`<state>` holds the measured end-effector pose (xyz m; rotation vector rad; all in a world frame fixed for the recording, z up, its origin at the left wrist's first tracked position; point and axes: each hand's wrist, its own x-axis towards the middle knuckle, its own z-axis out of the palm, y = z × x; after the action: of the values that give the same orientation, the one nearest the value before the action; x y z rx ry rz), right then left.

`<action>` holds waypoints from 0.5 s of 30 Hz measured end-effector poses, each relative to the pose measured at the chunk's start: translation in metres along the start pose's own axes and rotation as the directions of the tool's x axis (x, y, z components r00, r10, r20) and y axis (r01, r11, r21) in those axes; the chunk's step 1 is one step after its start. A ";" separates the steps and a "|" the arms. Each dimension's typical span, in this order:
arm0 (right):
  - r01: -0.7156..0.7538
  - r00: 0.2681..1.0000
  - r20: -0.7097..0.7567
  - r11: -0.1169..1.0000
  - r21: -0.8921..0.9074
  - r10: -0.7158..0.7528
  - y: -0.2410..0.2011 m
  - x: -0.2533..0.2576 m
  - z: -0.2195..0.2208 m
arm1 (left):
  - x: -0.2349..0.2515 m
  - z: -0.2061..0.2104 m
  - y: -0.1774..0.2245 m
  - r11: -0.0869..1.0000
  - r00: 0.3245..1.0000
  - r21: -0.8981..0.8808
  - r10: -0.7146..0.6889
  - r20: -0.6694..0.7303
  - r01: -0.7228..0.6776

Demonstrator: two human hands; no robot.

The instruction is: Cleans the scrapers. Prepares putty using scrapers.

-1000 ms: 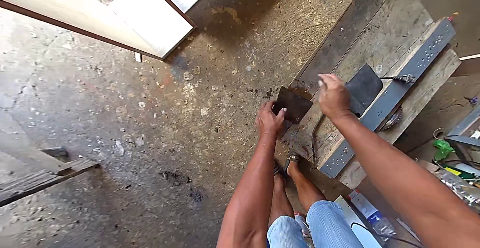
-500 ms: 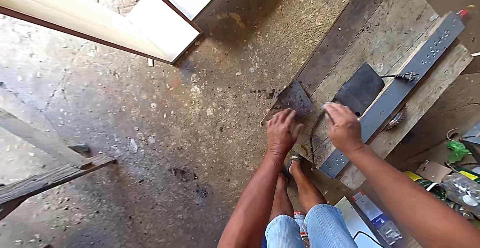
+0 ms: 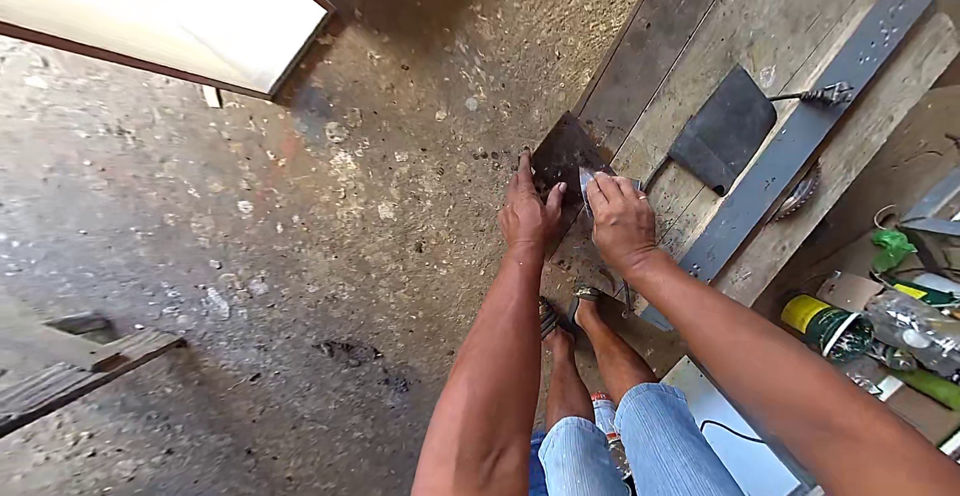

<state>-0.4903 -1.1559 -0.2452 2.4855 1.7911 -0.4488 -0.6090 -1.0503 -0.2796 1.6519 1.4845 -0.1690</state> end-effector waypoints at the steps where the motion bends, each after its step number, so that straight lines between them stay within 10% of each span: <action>1: -0.014 1.000 0.007 1.000 0.001 0.014 -0.003 -0.002 0.000 | 0.000 -0.001 0.000 1.000 1.000 0.007 0.006 -0.005 -0.006; 15: 0.116 0.991 0.060 0.993 0.013 -0.116 0.015 0.023 -0.009 | -0.006 0.002 -0.003 0.999 1.000 0.030 0.024 -0.013 -0.023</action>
<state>-0.4682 -1.1377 -0.2440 2.3548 1.9210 -0.5348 -0.6124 -1.0557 -0.2787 1.6965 1.4785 -0.1681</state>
